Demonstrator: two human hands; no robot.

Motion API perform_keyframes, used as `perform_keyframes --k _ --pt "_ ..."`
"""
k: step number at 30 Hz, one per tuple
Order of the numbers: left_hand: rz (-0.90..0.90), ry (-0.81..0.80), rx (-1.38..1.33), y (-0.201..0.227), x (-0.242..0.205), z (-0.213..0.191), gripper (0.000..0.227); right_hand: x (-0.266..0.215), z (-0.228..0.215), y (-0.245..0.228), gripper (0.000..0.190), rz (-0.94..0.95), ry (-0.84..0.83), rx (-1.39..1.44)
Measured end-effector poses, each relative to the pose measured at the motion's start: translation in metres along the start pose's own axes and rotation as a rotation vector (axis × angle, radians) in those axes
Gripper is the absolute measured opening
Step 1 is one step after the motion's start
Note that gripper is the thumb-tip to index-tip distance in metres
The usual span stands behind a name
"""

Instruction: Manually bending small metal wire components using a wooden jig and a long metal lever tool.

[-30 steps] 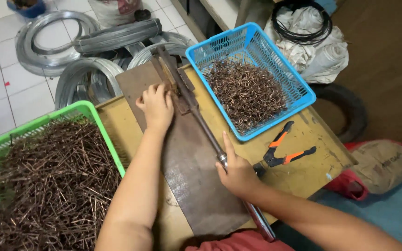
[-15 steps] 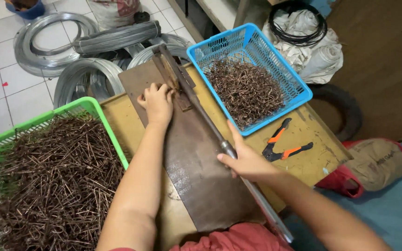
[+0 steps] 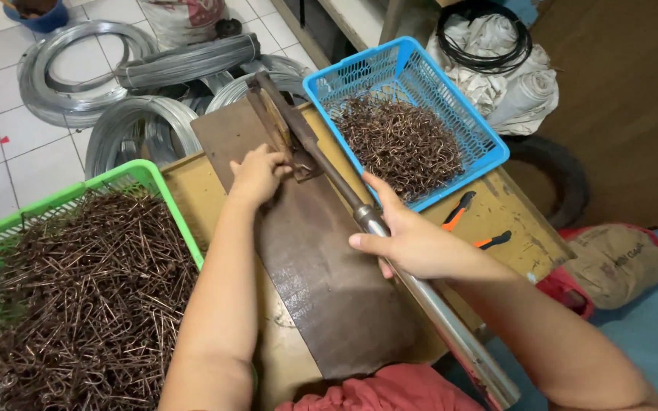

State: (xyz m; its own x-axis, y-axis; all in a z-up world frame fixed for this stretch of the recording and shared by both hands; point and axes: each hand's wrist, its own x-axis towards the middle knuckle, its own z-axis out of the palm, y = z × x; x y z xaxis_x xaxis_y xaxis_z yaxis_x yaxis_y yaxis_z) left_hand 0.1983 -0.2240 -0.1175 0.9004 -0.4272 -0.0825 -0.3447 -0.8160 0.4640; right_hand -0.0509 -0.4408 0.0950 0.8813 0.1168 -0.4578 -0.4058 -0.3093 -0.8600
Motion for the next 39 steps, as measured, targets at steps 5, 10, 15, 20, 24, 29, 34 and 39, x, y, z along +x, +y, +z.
perform_keyframes --k 5,10,15,20,24,29,34,39 --pt "0.115 -0.103 -0.384 0.004 -0.015 -0.018 0.018 0.004 0.005 0.048 0.107 0.079 0.041 -0.123" --pt "0.171 0.045 -0.861 0.014 -0.020 -0.024 0.020 0.015 0.027 0.089 0.105 0.150 0.088 -0.245" --pt "0.058 0.067 -1.201 0.028 -0.019 -0.019 0.016 0.041 0.038 0.148 0.097 0.240 0.180 -0.296" --pt "-0.094 0.059 -1.272 0.031 -0.006 0.005 0.026 0.046 0.038 0.166 0.096 0.094 0.237 -0.225" --pt "-0.110 -0.217 -1.478 0.042 -0.019 0.001 0.026 0.048 0.036 0.166 0.095 0.087 0.231 -0.152" --pt "0.199 -0.353 -1.490 0.057 -0.041 -0.014 0.033 0.047 0.037 0.165 0.096 0.060 0.220 -0.104" --pt "0.351 -0.512 -1.631 0.060 -0.046 -0.011 0.044 0.051 0.039 0.176 0.095 0.019 0.221 -0.035" --pt "0.395 -0.616 -1.615 0.070 -0.051 -0.010 0.073 0.051 0.038 0.175 0.091 -0.067 0.233 -0.015"
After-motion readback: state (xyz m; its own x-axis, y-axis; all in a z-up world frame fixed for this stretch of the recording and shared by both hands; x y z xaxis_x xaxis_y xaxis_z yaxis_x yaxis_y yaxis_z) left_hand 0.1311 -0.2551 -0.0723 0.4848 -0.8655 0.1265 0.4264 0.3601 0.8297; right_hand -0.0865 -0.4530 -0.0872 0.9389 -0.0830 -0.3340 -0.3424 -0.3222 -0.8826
